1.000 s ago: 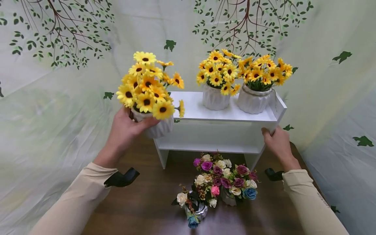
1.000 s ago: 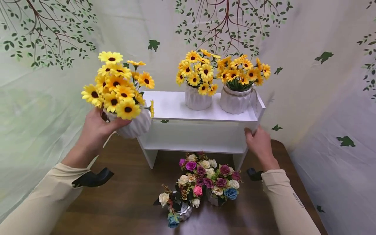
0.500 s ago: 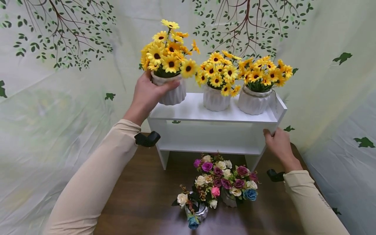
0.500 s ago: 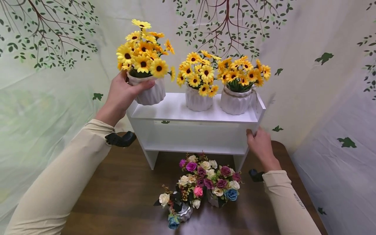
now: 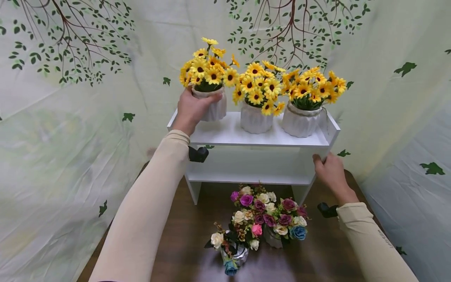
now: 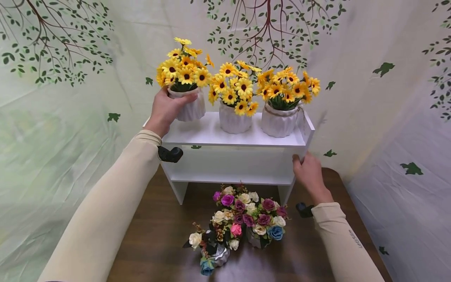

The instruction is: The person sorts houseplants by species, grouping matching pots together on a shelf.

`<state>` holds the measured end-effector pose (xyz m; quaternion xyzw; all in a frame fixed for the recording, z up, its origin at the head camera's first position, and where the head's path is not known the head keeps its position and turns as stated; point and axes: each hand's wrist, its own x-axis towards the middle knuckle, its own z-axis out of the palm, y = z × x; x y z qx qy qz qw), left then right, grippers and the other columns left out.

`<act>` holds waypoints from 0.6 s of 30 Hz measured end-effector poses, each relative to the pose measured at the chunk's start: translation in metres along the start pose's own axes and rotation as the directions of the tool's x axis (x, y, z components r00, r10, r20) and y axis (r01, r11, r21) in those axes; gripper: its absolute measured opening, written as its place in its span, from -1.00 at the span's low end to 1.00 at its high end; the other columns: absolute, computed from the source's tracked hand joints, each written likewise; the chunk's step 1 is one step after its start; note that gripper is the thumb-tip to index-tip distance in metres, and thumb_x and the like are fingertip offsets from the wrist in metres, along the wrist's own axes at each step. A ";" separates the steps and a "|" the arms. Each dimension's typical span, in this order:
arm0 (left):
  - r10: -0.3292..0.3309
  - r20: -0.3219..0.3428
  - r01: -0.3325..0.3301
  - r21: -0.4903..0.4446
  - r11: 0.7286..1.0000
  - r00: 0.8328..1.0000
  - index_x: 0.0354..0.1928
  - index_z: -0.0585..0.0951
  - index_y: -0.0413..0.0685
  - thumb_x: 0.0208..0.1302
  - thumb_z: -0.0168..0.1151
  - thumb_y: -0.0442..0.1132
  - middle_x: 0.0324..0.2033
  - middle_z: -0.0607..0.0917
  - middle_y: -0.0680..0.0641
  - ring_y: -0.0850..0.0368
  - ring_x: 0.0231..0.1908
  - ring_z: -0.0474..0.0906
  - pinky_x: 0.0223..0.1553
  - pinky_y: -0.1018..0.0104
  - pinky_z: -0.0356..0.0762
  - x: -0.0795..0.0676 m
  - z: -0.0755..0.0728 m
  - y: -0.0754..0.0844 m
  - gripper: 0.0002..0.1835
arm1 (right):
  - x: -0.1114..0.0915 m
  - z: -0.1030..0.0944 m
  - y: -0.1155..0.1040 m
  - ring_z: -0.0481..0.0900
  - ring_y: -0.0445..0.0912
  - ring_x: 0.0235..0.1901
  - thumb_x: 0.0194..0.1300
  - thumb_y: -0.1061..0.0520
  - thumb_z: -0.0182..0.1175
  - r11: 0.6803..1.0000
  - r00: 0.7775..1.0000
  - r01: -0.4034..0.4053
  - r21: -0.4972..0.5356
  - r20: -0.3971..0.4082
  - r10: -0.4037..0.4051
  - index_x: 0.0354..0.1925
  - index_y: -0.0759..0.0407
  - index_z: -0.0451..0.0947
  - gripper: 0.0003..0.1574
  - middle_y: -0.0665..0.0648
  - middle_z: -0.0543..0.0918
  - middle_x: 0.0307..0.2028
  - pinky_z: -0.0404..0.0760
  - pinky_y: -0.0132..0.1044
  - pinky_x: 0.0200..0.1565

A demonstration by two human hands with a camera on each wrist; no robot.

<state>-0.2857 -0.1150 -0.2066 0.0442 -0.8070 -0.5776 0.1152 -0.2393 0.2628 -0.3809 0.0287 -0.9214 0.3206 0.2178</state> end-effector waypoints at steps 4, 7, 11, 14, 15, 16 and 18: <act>-0.023 0.013 0.023 0.004 1.000 1.000 0.47 0.23 0.12 0.01 0.52 0.08 0.42 0.39 0.01 0.12 0.38 0.35 0.44 0.19 0.29 0.000 0.003 -0.005 -0.01 | 0.000 0.001 -0.001 0.42 0.10 -0.51 0.41 0.17 -0.01 1.000 1.000 -0.002 -0.001 0.000 0.002 -0.31 0.43 0.45 -0.70 0.28 0.47 -0.55 0.30 -0.21 -0.51; -0.036 0.020 0.036 0.018 0.999 0.999 0.48 0.23 0.12 0.01 0.53 0.10 0.43 0.38 0.01 0.12 0.40 0.34 0.45 0.18 0.27 -0.001 0.003 -0.007 0.00 | 0.001 0.001 -0.001 0.42 0.11 -0.50 0.41 0.17 0.00 1.000 1.000 -0.002 -0.004 -0.002 0.002 -0.33 0.42 0.45 -0.70 0.28 0.48 -0.55 0.30 -0.21 -0.50; -0.037 0.023 0.036 0.029 0.999 0.999 0.48 0.21 0.11 0.02 0.52 0.10 0.44 0.37 0.01 0.10 0.40 0.33 0.46 0.17 0.26 -0.002 0.002 -0.010 0.01 | 0.001 0.001 -0.002 0.44 0.11 -0.49 0.43 0.16 -0.02 1.000 1.000 -0.009 0.000 0.014 0.009 -0.28 0.44 0.46 -0.68 0.31 0.51 -0.53 0.34 -0.20 -0.50; -0.030 0.021 0.029 0.034 0.999 0.999 0.48 0.22 0.11 0.01 0.53 0.09 0.43 0.39 0.01 0.10 0.40 0.34 0.45 0.17 0.26 -0.003 0.002 -0.013 0.01 | 0.002 0.000 -0.002 0.46 0.13 -0.46 0.45 0.13 -0.04 1.000 0.999 -0.021 0.002 0.029 0.021 -0.20 0.47 0.47 -0.65 0.36 0.54 -0.47 0.37 -0.18 -0.48; -0.028 0.021 0.027 0.034 0.999 0.999 0.48 0.22 0.11 0.01 0.53 0.09 0.43 0.39 0.01 0.10 0.40 0.34 0.46 0.17 0.26 -0.002 0.003 -0.014 0.01 | 0.002 0.000 -0.001 0.46 0.13 -0.45 0.45 0.13 -0.04 1.000 0.999 -0.024 0.001 0.033 0.024 -0.18 0.47 0.47 -0.64 0.37 0.55 -0.46 0.37 -0.17 -0.47; -0.026 0.020 0.026 0.035 0.999 0.999 0.48 0.22 0.11 0.01 0.53 0.09 0.43 0.39 0.01 0.10 0.40 0.34 0.46 0.17 0.25 -0.002 0.003 -0.015 0.01 | 0.002 -0.001 -0.001 0.46 0.14 -0.45 0.45 0.13 -0.04 1.000 0.999 -0.027 -0.002 0.034 0.027 -0.17 0.48 0.47 -0.63 0.38 0.56 -0.44 0.37 -0.17 -0.47; -0.029 0.018 0.028 0.037 0.999 0.999 0.48 0.22 0.12 0.00 0.54 0.08 0.43 0.39 0.01 0.10 0.40 0.33 0.47 0.18 0.24 -0.002 0.003 -0.017 0.02 | 0.002 -0.001 -0.001 0.46 0.14 -0.45 0.45 0.13 -0.04 1.000 0.999 -0.028 -0.008 0.035 0.029 -0.18 0.48 0.47 -0.63 0.39 0.56 -0.44 0.37 -0.17 -0.47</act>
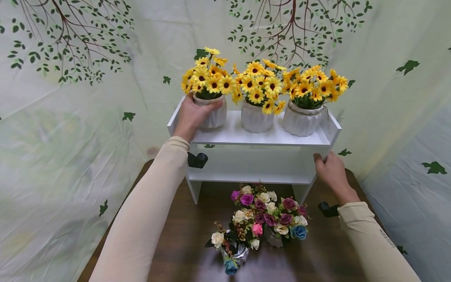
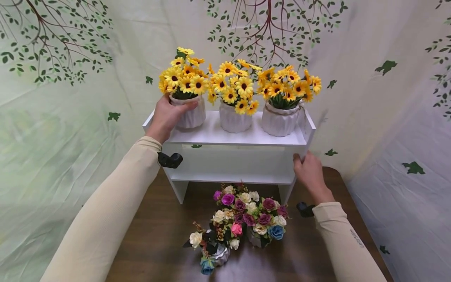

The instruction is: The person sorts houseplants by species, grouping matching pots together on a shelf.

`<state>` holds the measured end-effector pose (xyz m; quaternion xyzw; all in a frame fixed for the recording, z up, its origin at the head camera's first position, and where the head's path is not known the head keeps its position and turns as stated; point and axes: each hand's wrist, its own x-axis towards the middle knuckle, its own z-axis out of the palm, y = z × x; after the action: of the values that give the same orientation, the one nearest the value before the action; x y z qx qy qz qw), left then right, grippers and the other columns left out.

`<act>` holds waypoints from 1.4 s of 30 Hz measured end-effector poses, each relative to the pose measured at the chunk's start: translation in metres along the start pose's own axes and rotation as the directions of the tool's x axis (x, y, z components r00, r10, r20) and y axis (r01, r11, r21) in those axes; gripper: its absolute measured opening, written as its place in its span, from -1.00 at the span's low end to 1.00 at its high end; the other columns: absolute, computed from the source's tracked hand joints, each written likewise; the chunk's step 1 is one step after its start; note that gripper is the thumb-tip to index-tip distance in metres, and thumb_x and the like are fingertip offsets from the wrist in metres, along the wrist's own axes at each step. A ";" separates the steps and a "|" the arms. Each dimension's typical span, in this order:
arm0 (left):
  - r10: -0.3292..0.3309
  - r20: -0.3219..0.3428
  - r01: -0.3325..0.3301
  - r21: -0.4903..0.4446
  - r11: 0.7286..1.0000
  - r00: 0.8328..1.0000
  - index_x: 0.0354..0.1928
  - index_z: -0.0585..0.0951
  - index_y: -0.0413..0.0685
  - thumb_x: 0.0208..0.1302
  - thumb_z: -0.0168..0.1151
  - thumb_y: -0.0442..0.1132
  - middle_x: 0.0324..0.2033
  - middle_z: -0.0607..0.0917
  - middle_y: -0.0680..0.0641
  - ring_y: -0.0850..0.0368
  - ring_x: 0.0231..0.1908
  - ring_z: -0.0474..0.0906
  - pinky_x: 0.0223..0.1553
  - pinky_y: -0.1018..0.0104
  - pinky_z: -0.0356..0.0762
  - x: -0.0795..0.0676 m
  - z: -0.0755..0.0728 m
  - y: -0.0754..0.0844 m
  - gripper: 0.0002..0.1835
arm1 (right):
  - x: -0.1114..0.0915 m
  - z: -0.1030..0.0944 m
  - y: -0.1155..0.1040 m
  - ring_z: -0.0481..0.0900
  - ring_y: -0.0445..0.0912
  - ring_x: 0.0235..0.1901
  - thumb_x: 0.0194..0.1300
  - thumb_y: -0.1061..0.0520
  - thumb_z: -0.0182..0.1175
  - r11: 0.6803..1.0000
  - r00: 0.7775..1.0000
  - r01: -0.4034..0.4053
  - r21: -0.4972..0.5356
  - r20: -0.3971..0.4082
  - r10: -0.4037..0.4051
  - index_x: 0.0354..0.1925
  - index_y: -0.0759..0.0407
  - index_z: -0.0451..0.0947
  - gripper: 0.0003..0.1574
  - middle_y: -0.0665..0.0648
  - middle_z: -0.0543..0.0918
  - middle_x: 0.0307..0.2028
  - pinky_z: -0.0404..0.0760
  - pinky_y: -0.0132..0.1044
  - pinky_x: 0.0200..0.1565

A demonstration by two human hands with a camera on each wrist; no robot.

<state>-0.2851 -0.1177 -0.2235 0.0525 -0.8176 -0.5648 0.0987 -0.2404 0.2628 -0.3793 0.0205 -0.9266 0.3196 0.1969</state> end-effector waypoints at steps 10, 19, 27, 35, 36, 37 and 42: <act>0.031 -0.006 -0.031 -0.008 1.000 1.000 0.47 0.23 0.11 0.02 0.53 0.04 0.43 0.39 0.01 0.11 0.40 0.32 0.47 0.19 0.23 0.000 0.004 -0.008 -0.01 | -0.001 0.000 0.004 0.44 0.13 -0.47 0.44 0.13 -0.03 1.000 1.000 0.003 -0.009 -0.010 -0.003 -0.25 0.45 0.46 -0.66 0.35 0.53 -0.48 0.33 -0.19 -0.49; 0.101 0.006 -0.101 -0.039 0.994 0.995 0.47 0.23 0.09 0.03 0.51 0.03 0.41 0.41 0.00 0.14 0.39 0.33 0.47 0.22 0.21 0.001 0.007 -0.019 -0.03 | -0.003 0.002 0.003 0.34 0.01 -0.59 0.45 0.13 -0.03 1.000 1.000 -0.013 0.011 -0.001 0.013 -0.35 0.36 0.41 -0.69 0.18 0.40 -0.61 0.27 -0.24 -0.56; 0.142 0.048 -0.139 -0.076 0.987 0.989 0.49 0.15 0.11 0.04 0.53 -0.02 0.43 0.36 -0.01 0.14 0.42 0.28 0.50 0.25 0.15 -0.002 0.006 -0.019 0.01 | -0.002 -0.001 0.001 0.42 0.08 -0.51 0.47 0.13 -0.05 1.000 1.000 -0.013 0.008 0.004 0.013 -0.20 0.43 0.46 -0.67 0.23 0.43 -0.55 0.32 -0.21 -0.50; 0.153 0.023 -0.154 0.084 0.984 0.988 0.57 -0.19 -0.01 0.16 0.41 0.05 0.57 0.01 -0.17 -0.03 0.56 -0.01 0.54 0.07 0.07 -0.041 0.000 -0.029 0.16 | 0.000 0.000 0.002 0.46 0.13 -0.44 0.47 0.14 -0.06 1.000 1.000 -0.009 0.002 -0.003 0.009 -0.09 0.48 0.47 -0.63 0.34 0.52 -0.46 0.37 -0.17 -0.45; 0.180 0.013 -0.180 0.105 0.978 0.984 0.57 -0.19 -0.06 0.19 0.38 0.03 0.57 0.00 -0.21 -0.08 0.56 -0.03 0.54 0.04 0.07 -0.049 -0.001 -0.034 0.14 | 0.000 0.000 0.002 0.46 0.13 -0.44 0.46 0.14 -0.06 1.000 1.000 -0.009 0.001 -0.005 0.009 -0.10 0.47 0.48 -0.63 0.34 0.53 -0.45 0.38 -0.17 -0.45; 0.226 -0.002 -0.224 0.125 0.967 0.974 0.56 -0.14 -0.10 0.22 0.36 -0.01 0.55 0.04 -0.24 -0.11 0.55 0.01 0.53 0.01 0.11 -0.057 -0.001 -0.040 0.09 | 0.000 0.000 0.002 0.46 0.13 -0.44 0.46 0.14 -0.06 1.000 1.000 -0.009 0.001 -0.007 0.009 -0.13 0.47 0.48 -0.64 0.34 0.53 -0.46 0.37 -0.18 -0.45; 0.591 -0.058 -0.571 0.196 0.797 0.805 0.29 0.39 -0.35 0.22 0.34 -0.32 0.25 0.51 -0.30 -0.12 0.30 0.46 0.27 0.05 0.51 -0.097 -0.005 -0.077 -0.39 | 0.000 0.001 0.003 0.44 0.11 -0.48 0.46 0.13 -0.06 1.000 1.000 -0.012 0.008 -0.001 0.012 -0.22 0.44 0.47 -0.66 0.29 0.49 -0.51 0.34 -0.21 -0.48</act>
<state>-0.1913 -0.1305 -0.3032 -0.1603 -0.8317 -0.4319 0.3100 -0.2409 0.2647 -0.3815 0.0155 -0.9253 0.3247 0.1954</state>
